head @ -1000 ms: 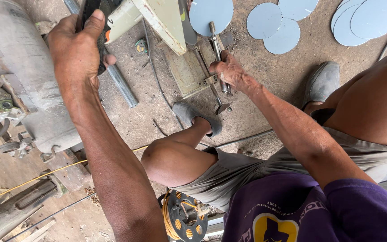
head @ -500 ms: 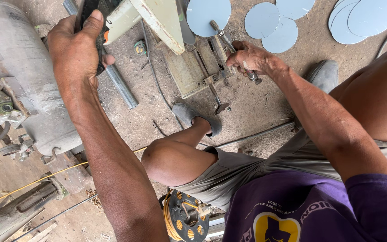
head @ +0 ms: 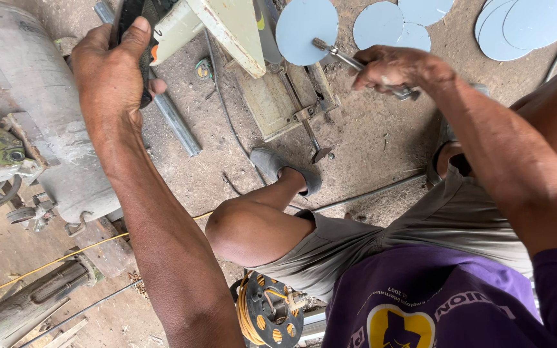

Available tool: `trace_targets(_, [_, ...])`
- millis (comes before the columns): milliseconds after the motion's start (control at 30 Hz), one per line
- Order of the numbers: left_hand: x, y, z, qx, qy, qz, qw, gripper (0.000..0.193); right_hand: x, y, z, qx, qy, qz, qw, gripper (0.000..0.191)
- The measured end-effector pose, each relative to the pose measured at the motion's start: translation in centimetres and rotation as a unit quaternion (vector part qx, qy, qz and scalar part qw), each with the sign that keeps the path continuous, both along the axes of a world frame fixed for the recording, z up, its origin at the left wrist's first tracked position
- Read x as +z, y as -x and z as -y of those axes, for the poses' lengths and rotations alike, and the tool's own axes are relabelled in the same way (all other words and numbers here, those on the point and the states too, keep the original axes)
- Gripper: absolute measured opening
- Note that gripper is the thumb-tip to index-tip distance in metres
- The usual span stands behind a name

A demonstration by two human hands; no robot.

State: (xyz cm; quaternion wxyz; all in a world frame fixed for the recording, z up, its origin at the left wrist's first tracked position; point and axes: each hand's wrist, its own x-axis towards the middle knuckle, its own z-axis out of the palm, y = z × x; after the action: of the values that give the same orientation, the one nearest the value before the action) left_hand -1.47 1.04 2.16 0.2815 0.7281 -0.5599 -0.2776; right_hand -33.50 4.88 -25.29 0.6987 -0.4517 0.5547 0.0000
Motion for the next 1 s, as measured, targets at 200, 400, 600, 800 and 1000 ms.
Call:
trace_targets(200, [0.2, 0.3, 0.1, 0.011, -0.016, -0.007, 1.000, 0.031, -2.3, 1.9, 1.7, 0.227, 0.317, -0.150, 0.909, 0.024])
trace_targets(400, [0.4, 0.6, -0.1, 0.017, -0.009, 0.000, 1.000, 0.030, -2.3, -1.3, 3.2, 0.103, 0.216, -0.159, 0.958, 0.024])
trace_targets(600, [0.4, 0.5, -0.1, 0.010, -0.012, -0.004, 1.000, 0.029, -0.9, -1.1, 3.1, 0.171, 0.318, -0.239, 0.901, 0.031])
trace_targets(800, [0.3, 0.0, -0.1, 0.001, -0.003, -0.006, 1.000, 0.028, -1.0, 0.0, 3.2, 0.213, 0.362, -0.260, 0.870, 0.033])
trace_targets(1000, [0.0, -0.2, 0.0, 0.007, -0.008, 0.001, 1.000, 0.027, -0.8, 0.9, 2.8, 0.241, 0.414, -0.290, 0.828, 0.038])
